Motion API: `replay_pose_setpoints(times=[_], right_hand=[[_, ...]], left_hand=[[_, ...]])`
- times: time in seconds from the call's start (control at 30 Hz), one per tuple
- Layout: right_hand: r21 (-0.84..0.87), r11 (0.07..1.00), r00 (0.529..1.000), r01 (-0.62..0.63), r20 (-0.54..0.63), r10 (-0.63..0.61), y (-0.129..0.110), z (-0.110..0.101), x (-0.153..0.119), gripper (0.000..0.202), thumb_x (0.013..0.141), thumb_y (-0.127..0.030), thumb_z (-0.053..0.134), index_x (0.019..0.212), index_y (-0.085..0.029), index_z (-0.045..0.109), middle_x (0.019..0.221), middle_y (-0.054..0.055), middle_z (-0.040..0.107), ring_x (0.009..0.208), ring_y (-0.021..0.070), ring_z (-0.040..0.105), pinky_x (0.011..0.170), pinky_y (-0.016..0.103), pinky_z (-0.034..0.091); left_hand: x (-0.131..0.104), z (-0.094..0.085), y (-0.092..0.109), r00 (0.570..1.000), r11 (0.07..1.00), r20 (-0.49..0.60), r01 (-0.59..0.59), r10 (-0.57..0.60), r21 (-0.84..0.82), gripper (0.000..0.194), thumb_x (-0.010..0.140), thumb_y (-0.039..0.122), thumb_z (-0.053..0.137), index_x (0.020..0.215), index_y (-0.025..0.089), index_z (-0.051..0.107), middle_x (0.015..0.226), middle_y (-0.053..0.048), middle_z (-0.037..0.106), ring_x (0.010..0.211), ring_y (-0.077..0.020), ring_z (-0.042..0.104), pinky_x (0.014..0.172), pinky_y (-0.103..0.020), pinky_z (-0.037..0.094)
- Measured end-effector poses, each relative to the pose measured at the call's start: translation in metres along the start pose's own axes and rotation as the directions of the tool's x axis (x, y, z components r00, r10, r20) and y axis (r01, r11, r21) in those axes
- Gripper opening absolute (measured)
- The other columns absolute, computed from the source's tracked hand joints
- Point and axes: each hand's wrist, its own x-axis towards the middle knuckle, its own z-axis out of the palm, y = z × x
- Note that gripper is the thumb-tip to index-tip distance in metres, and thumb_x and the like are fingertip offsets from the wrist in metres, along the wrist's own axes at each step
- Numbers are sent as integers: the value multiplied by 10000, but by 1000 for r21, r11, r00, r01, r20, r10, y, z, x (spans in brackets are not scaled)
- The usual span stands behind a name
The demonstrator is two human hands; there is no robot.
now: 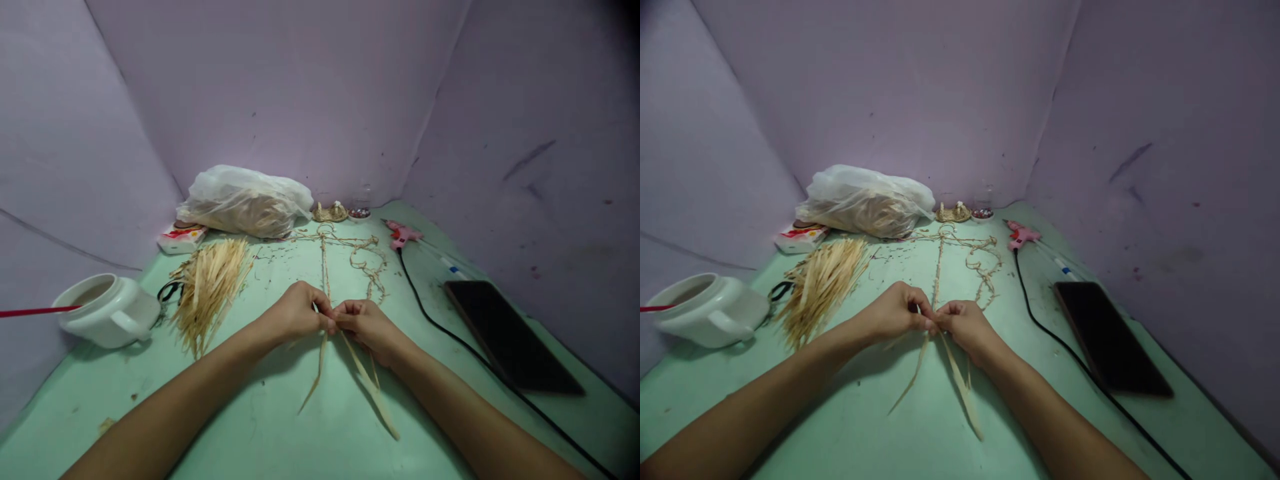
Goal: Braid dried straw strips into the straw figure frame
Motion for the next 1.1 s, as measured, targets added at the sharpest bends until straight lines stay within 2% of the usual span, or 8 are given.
replay_pose_setpoints(times=[0.2, 0.37, 0.5, 0.53, 0.7, 0.83, 0.9, 1.1], right_hand=[[-37, 999, 1000, 25, -3, -25, 1, -1, 1, 75, 583, -184, 571, 562, -146, 509, 377, -67, 411, 326, 25, 225, 341, 202, 99], [-47, 998, 999, 35, 11, -35, 0, -1, 0, 77, 596, -182, 544, 540, -150, 502, 354, -76, 365, 322, 29, 204, 345, 203, 105], [-26, 999, 999, 34, -16, -35, 1, -2, 1, 51, 530, -107, 538, 545, -148, 511, 381, -59, 441, 338, 38, 287, 365, 194, 179], [-24, 999, 999, 41, -15, -41, 2, -2, 1, 47, 527, -110, 542, 541, -147, 516, 390, -51, 460, 347, 43, 309, 372, 195, 195], [-34, 999, 1000, 13, 21, -13, 0, -2, 1, 75, 581, -188, 568, 538, -132, 545, 427, -21, 513, 339, 34, 298, 366, 196, 189], [-20, 1000, 1000, -4, 28, 4, -1, -2, 0, 87, 616, -220, 566, 596, -137, 547, 478, -16, 551, 339, 29, 283, 355, 190, 161], [-22, 1000, 1000, 7, 31, -6, 0, -2, 0, 86, 616, -216, 568, 592, -139, 541, 466, -23, 542, 339, 27, 270, 352, 189, 151], [-17, 1000, 999, 14, 40, -13, 0, -2, 1, 108, 615, -209, 575, 560, -146, 507, 442, -36, 516, 340, 28, 245, 344, 189, 124]], left_hand=[[9, -1, -12, 999, 995, 53, 9, -4, -100, 82, 533, 170, 612, 591, 113, 602, 537, -12, 585, 530, -96, 506, 514, -203, 362], [-3, -7, 9, 999, 944, 35, 46, -37, -326, 110, 559, 207, 632, 599, 110, 596, 442, 37, 495, 395, -34, 374, 404, -169, 268], [-23, -6, 37, 948, 891, 314, 193, -60, -412, 120, 550, 206, 639, 593, 118, 568, 448, 31, 509, 336, -28, 335, 341, -171, 211], [-26, -5, 42, 942, 884, 327, 214, -75, -416, 127, 554, 216, 635, 594, 122, 559, 472, 19, 531, 333, -34, 354, 331, -172, 214], [-21, -17, 38, 992, 905, 47, 128, -119, -406, 157, 566, 244, 636, 604, 125, 541, 450, 27, 513, 342, -41, 378, 322, -163, 243], [-10, -30, 20, 963, 895, 197, 246, -183, -372, 167, 582, 259, 625, 651, 116, 572, 588, -19, 598, 361, -35, 396, 322, -162, 219], [-5, -28, 13, 949, 893, 216, 295, -231, -340, 159, 569, 247, 625, 645, 112, 585, 571, -14, 588, 362, -37, 389, 331, -169, 211], [3, -6, 5, 965, 939, -22, 249, -261, -236, 87, 518, 175, 617, 571, 106, 615, 391, 52, 424, 378, -32, 285, 386, -190, 213]])
